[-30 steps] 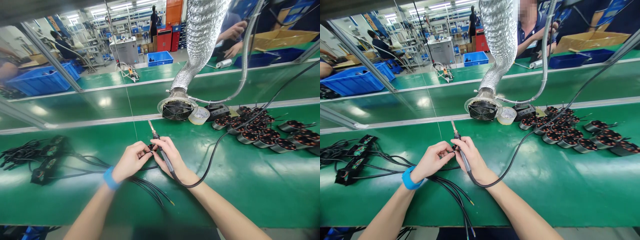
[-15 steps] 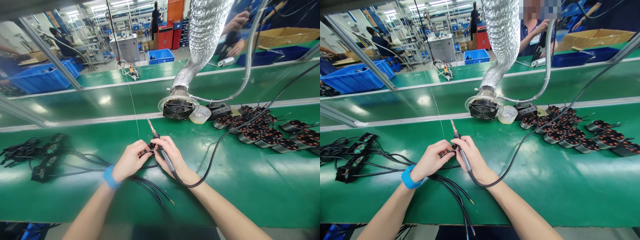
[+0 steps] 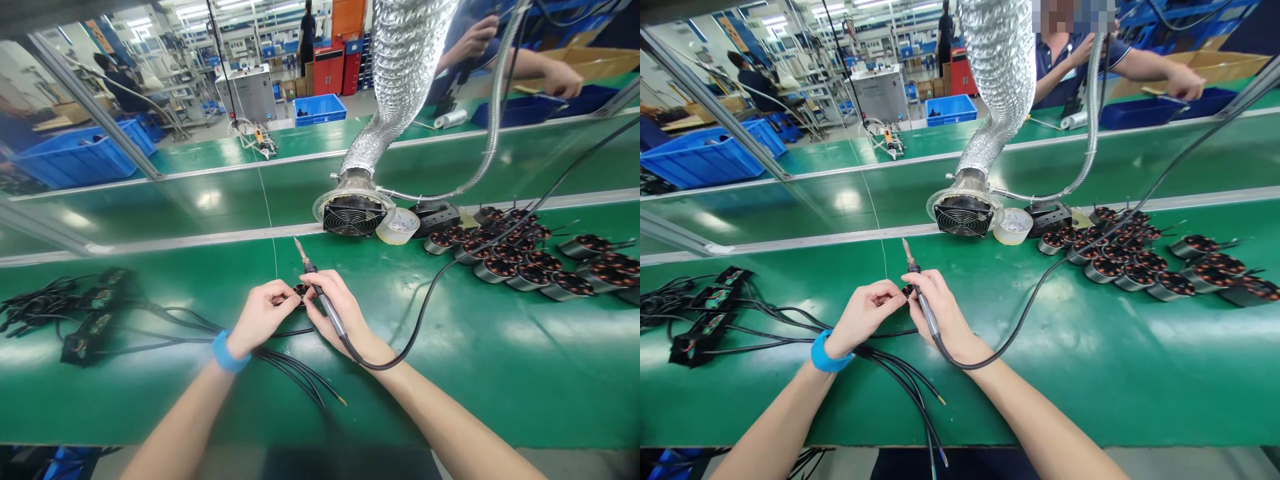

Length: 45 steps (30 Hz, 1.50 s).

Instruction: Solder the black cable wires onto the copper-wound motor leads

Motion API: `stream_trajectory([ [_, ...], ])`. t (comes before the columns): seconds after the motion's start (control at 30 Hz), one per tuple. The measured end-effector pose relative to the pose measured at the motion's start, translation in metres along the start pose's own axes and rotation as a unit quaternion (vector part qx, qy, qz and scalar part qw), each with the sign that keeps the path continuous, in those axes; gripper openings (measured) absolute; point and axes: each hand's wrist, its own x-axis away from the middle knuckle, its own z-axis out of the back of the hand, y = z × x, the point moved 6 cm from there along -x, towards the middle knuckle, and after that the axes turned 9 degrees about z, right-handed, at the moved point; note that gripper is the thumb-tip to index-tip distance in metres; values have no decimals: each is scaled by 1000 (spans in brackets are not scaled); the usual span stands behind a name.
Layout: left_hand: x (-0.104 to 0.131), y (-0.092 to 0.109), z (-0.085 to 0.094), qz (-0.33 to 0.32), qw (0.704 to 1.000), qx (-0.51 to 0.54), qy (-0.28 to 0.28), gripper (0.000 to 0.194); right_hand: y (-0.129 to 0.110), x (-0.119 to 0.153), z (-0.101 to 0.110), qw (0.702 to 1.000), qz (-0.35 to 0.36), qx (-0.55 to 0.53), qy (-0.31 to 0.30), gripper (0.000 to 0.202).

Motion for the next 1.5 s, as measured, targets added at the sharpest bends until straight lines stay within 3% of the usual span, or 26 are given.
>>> stream_trajectory([
  [0.1, -1, -1, 2, -5, 1000, 14, 18, 21, -2, -2, 13, 999, -15, 13, 43, 37],
  [0.3, -3, -6, 2, 6, 1000, 17, 22, 23, 4, 3, 41, 981, -114, 3, 157, 17],
  [0.4, -5, -10, 3, 10, 999, 25, 25, 23, 4, 9, 46, 974, -113, -28, 196, 21],
  [0.9, -6, -13, 2, 14, 998, 55, 16, 23, -7, 10, 39, 987, -73, -34, 142, 23],
  [1.17, -5, -12, 2, 10, 998, 51, 33, 23, -2, 11, 34, 987, -95, -42, 123, 25],
  [1.33, -5, -10, 2, 9, 998, 44, 38, 24, 5, 14, 33, 980, -114, -74, 145, 25],
  [1.5, -5, -11, 2, 9, 998, 45, 34, 25, 7, 13, 42, 961, -137, -98, 218, 27],
])
